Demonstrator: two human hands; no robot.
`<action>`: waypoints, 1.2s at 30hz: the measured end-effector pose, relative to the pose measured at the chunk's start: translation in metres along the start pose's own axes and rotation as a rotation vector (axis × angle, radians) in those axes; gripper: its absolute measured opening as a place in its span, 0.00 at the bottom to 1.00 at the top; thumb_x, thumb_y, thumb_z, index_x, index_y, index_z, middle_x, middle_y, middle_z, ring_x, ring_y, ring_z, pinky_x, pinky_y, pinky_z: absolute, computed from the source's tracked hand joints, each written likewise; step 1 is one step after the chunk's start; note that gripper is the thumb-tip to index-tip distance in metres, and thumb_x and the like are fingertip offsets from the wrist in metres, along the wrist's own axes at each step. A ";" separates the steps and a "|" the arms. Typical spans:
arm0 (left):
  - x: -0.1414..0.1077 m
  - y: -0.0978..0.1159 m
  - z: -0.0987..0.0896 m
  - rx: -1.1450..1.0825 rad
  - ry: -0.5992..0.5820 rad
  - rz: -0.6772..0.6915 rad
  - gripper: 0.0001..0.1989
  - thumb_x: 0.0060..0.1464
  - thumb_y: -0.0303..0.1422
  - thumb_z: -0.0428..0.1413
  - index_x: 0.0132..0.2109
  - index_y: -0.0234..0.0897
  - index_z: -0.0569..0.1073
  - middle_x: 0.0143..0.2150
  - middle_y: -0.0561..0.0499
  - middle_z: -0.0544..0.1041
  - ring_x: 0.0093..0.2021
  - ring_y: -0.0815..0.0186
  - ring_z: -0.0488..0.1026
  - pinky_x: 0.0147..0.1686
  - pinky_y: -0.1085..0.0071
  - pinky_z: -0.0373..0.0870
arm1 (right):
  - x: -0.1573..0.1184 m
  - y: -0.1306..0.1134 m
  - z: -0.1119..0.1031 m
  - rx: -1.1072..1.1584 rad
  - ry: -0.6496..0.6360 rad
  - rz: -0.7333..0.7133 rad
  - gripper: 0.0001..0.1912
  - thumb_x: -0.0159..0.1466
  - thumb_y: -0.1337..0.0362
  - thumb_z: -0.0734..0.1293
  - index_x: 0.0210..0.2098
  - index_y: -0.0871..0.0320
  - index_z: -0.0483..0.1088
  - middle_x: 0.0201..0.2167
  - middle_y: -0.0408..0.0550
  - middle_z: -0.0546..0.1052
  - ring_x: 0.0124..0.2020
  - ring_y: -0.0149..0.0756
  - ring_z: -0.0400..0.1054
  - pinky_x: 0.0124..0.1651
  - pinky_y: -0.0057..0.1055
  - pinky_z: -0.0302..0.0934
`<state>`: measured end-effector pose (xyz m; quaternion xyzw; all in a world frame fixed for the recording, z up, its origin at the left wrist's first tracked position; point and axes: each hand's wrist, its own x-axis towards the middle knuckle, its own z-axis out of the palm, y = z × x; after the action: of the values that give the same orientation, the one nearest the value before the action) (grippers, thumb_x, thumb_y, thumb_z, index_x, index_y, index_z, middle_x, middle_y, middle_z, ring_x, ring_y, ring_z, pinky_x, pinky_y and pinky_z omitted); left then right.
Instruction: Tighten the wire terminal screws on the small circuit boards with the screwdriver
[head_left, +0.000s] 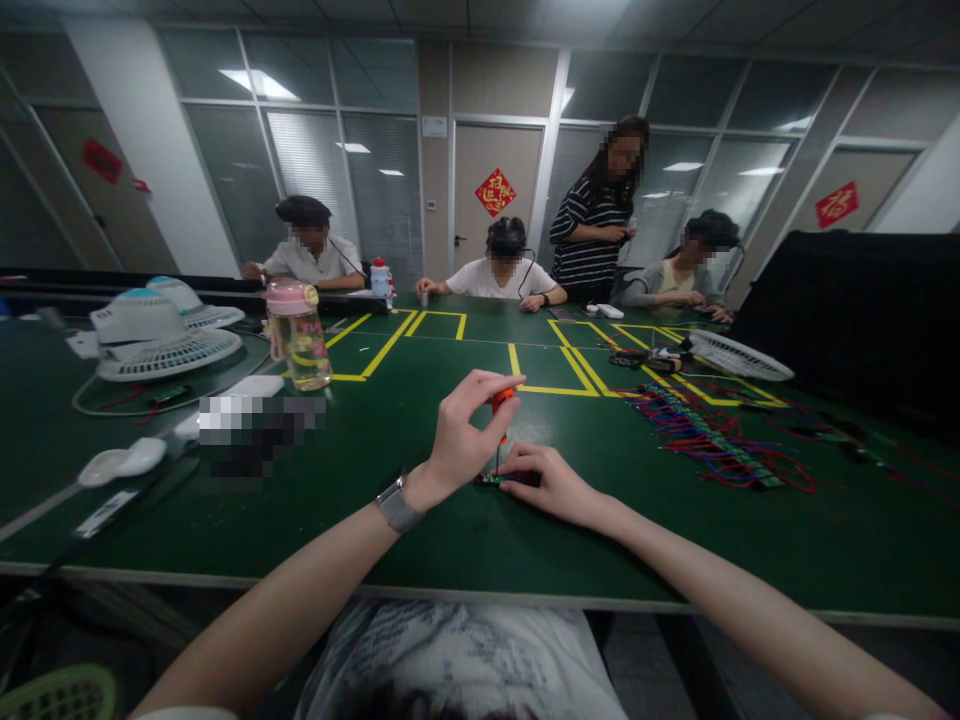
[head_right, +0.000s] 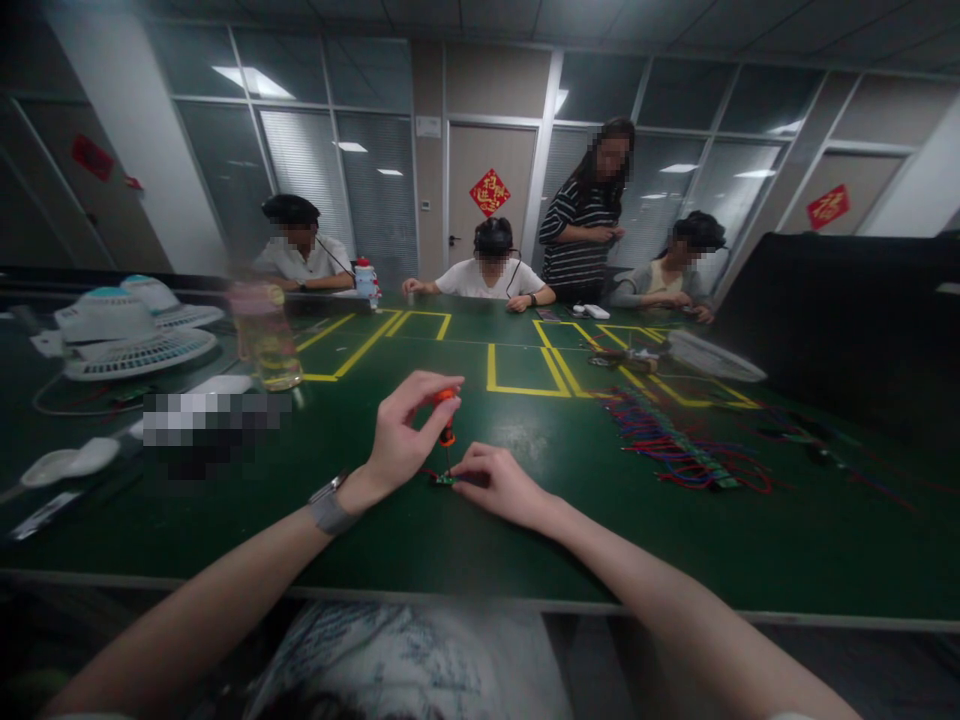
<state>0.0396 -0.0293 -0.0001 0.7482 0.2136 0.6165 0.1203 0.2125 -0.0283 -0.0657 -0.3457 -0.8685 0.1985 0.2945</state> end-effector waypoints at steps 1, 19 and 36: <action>0.001 0.000 0.000 0.039 0.014 0.026 0.10 0.57 0.30 0.56 0.46 0.37 0.76 0.38 0.49 0.72 0.39 0.68 0.71 0.39 0.71 0.70 | 0.000 0.000 0.000 -0.002 -0.002 0.000 0.09 0.60 0.66 0.68 0.40 0.59 0.77 0.33 0.49 0.74 0.31 0.33 0.68 0.35 0.29 0.62; 0.001 0.001 -0.002 0.088 0.031 0.074 0.09 0.57 0.31 0.55 0.43 0.37 0.77 0.37 0.49 0.69 0.38 0.68 0.69 0.39 0.71 0.69 | 0.000 0.000 -0.001 0.007 -0.010 -0.001 0.10 0.61 0.66 0.68 0.40 0.60 0.77 0.33 0.49 0.74 0.31 0.32 0.68 0.35 0.29 0.62; 0.000 -0.002 -0.001 0.050 0.003 0.034 0.12 0.60 0.31 0.51 0.48 0.38 0.75 0.43 0.47 0.69 0.43 0.66 0.69 0.43 0.69 0.69 | 0.001 0.000 0.000 0.002 -0.007 -0.006 0.09 0.61 0.66 0.68 0.40 0.60 0.77 0.33 0.48 0.73 0.31 0.32 0.67 0.34 0.28 0.62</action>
<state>0.0381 -0.0278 -0.0001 0.7535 0.2163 0.6141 0.0910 0.2122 -0.0275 -0.0653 -0.3424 -0.8703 0.1996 0.2924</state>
